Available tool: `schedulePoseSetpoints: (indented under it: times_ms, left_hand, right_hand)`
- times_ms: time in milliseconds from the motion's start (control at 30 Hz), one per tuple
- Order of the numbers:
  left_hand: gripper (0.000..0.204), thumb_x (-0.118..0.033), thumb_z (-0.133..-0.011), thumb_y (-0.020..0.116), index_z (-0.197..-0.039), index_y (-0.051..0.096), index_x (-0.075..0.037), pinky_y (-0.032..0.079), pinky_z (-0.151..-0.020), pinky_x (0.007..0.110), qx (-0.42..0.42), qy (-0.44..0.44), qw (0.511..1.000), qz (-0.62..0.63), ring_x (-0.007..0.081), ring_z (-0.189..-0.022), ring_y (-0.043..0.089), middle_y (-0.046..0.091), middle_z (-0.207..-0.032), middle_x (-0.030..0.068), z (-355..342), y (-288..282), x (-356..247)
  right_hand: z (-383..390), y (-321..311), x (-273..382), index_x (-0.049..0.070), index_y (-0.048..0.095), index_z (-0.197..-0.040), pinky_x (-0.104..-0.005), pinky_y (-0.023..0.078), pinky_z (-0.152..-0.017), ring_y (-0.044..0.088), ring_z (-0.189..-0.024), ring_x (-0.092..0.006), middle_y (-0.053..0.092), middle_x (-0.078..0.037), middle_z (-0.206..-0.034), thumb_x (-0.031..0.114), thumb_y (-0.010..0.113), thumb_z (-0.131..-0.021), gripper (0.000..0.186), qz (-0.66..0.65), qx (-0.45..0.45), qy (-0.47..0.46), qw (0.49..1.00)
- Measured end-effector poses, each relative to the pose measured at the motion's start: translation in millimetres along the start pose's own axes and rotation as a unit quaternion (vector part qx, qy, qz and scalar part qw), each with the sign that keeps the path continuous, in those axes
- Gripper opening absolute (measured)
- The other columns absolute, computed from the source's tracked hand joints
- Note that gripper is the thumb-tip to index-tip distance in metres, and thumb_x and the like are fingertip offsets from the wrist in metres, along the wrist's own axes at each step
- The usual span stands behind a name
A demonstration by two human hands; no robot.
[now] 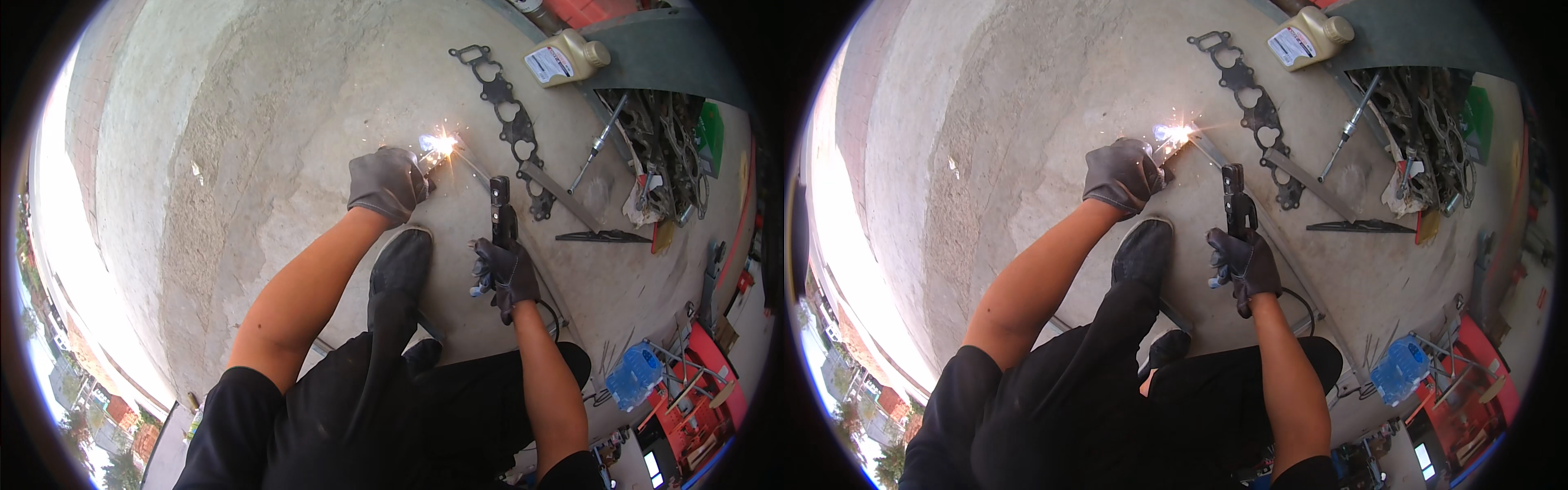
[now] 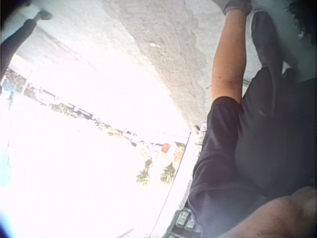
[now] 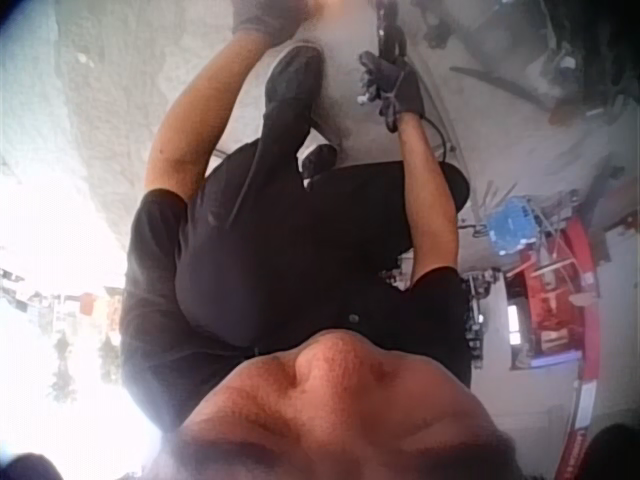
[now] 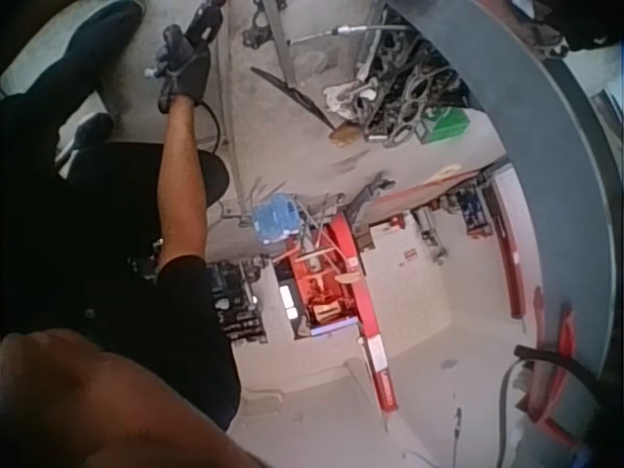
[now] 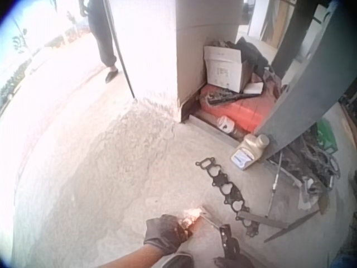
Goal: The person sits on the floor and uses a welding torch to join metal bars into a rectangular frame. Another person assists by holding the metal pieces in place during the welding process. The person welds multiple joints to secure the frame structure.
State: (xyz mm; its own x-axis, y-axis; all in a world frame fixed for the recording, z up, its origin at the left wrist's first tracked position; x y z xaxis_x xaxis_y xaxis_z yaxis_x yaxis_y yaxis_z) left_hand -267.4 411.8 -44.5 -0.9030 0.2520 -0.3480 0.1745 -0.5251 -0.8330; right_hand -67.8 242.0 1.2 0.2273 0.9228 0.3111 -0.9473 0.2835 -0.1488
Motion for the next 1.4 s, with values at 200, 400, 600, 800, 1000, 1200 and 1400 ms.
schedulePoseSetpoints:
  times_ms: [200,400,600,800,1000,1200,1400]
  left_hand:
    - [0.031,-0.045,-0.091,0.075,-0.094,0.081,-0.016,0.055,-0.073,0.042,0.002,0.036,0.999,-0.009,0.0295,-0.093,0.077,0.078,-0.095,0.0095,-1,13,5]
    - [0.038,-0.050,-0.087,0.078,-0.087,0.081,-0.012,0.055,-0.067,0.045,0.040,-0.007,0.999,-0.026,0.0326,-0.082,0.076,0.076,-0.089,0.0138,0,-10,-5]
    - [0.041,-0.052,-0.086,0.078,-0.084,0.080,-0.012,0.055,-0.066,0.047,0.018,-0.004,1.000,-0.020,0.0353,-0.080,0.076,0.075,-0.085,0.0148,-2,-5,-4]
    - [0.040,-0.052,-0.084,0.081,-0.082,0.080,-0.012,0.056,-0.066,0.047,0.026,-0.009,0.999,-0.017,0.0356,-0.079,0.076,0.075,-0.085,0.0146,-1,-10,-6]
    - [0.032,-0.045,-0.083,0.082,-0.079,0.078,-0.013,0.056,-0.070,0.045,0.033,-0.021,0.999,-0.016,0.0332,-0.082,0.075,0.074,-0.085,0.0126,-1,-9,-5]
    - [0.035,-0.048,-0.087,0.079,-0.083,0.078,-0.014,0.056,-0.068,0.046,-0.019,0.048,0.994,0.097,0.0298,-0.090,0.076,0.075,-0.089,0.0099,2,0,4]
    - [0.032,-0.045,-0.084,0.078,-0.083,0.081,-0.013,0.054,-0.067,0.045,0.037,0.000,0.999,-0.023,0.0317,-0.082,0.077,0.077,-0.087,0.0115,-1,-10,-5]
  right_hand:
    - [-6,-11,-18,0.001,0.077,-0.108,-0.0321,0.048,-0.043,0.060,-0.049,-0.0150,0.067,-0.007,-0.070,0.028,0.077,-0.097,0.028,-0.038,0.006,-0.058,0.998]
    - [1,-6,-3,-0.002,0.078,-0.117,-0.0315,0.046,-0.047,0.062,-0.053,-0.0161,0.068,-0.007,-0.071,0.028,0.076,-0.098,0.035,-0.028,0.000,-0.017,0.999]
    - [-5,-3,-5,0.003,0.072,-0.098,-0.0346,0.055,-0.044,0.058,-0.047,-0.0134,0.067,-0.007,-0.072,0.032,0.085,-0.089,0.034,-0.056,0.022,-0.026,0.998]
    - [-5,1,-2,0.003,0.072,-0.098,-0.0348,0.056,-0.045,0.058,-0.047,-0.0139,0.067,-0.007,-0.072,0.033,0.085,-0.089,0.034,-0.044,0.020,-0.022,0.999]
    - [-5,1,-2,0.002,0.072,-0.099,-0.0355,0.057,-0.045,0.059,-0.048,-0.0145,0.068,-0.008,-0.072,0.033,0.084,-0.089,0.035,-0.019,0.007,0.005,1.000]
    - [-4,-10,-11,0.002,0.073,-0.103,-0.0323,0.053,-0.046,0.063,-0.050,-0.0166,0.069,-0.008,-0.073,0.026,0.081,-0.093,0.028,-0.005,-0.001,-0.038,0.999]
    - [-6,-4,-2,0.001,0.079,-0.114,-0.0319,0.049,-0.046,0.060,-0.049,-0.0148,0.069,-0.007,-0.072,0.029,0.076,-0.098,0.032,-0.032,0.023,-0.031,0.999]
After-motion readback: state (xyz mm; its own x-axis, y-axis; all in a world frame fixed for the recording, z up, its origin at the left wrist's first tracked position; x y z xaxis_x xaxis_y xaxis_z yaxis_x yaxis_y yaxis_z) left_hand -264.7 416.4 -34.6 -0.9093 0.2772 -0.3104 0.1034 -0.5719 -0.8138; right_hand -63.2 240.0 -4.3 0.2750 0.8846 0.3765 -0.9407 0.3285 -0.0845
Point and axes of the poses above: each hand's wrist, its own z-axis away from the middle knuckle, its own y-axis out of the palm, x = y × z, the point moved 3 cm from there along -z, towards the middle knuckle
